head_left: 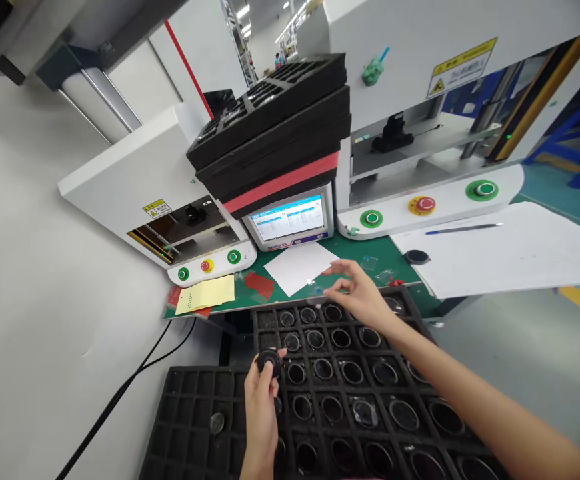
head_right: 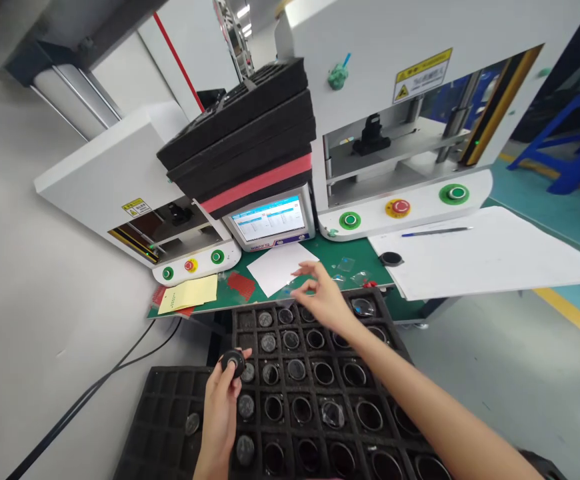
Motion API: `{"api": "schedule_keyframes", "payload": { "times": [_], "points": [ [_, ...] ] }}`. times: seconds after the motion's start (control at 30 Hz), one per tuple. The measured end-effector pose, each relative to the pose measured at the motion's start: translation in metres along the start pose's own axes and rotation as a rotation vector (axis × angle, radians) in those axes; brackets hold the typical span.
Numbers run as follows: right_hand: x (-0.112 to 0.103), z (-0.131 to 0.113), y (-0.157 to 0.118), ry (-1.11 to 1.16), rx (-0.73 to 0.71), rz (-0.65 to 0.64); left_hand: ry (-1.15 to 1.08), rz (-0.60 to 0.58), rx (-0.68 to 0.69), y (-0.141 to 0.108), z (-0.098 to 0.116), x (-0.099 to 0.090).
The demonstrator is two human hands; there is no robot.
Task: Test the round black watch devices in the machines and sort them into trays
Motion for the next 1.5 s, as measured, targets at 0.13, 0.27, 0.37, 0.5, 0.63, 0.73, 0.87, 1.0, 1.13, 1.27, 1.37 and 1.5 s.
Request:
{"api": "schedule_keyframes", "payload": {
  "times": [0.13,0.27,0.37,0.5,0.63,0.73,0.87,1.0,1.13,1.27,1.37,1.5],
  "points": [
    [0.008,-0.040,-0.081,0.233,-0.008,-0.073,-0.096,-0.096,-0.052,-0.002,-0.002,0.026],
    [0.001,-0.047,-0.127,0.375,0.084,-0.013,-0.086,-0.185,-0.068,-0.005,-0.003,0.045],
    [-0.008,-0.048,-0.137,0.424,0.134,0.074,-0.116,-0.227,-0.078,-0.010,-0.005,0.053],
    [-0.010,-0.058,-0.134,0.479,0.114,0.179,-0.192,-0.287,-0.114,-0.016,-0.008,0.064],
    [-0.001,-0.063,-0.126,0.489,0.136,0.156,-0.152,-0.356,-0.146,-0.021,-0.009,0.070],
    [0.004,-0.062,-0.122,0.442,0.154,0.160,-0.103,-0.399,-0.149,-0.023,-0.010,0.070],
    [0.005,-0.061,-0.119,0.386,0.161,0.188,-0.107,-0.420,-0.108,-0.025,-0.007,0.070],
    [0.005,-0.061,-0.117,0.344,0.142,0.184,-0.017,-0.462,-0.087,-0.026,-0.005,0.071],
    [0.009,-0.059,-0.120,0.288,0.135,0.197,0.109,-0.448,-0.078,-0.028,-0.004,0.070],
    [0.005,-0.049,-0.120,0.102,0.106,0.353,0.187,-0.468,-0.053,-0.028,-0.011,0.067],
    [-0.007,-0.033,-0.119,0.069,0.142,0.493,0.328,-0.367,0.037,-0.010,-0.025,0.045],
    [-0.025,-0.009,-0.126,0.058,0.226,0.523,0.700,-0.011,0.243,0.042,-0.046,-0.005]
  ]
}}
Point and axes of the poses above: each hand's wrist, its own y-axis towards the middle knuckle, its own x-axis out of the palm, z = x × y, the point moved 5 cm from there along y, towards the middle knuckle, and after that the axes turned 2 degrees about -y, right-handed, at the moved point
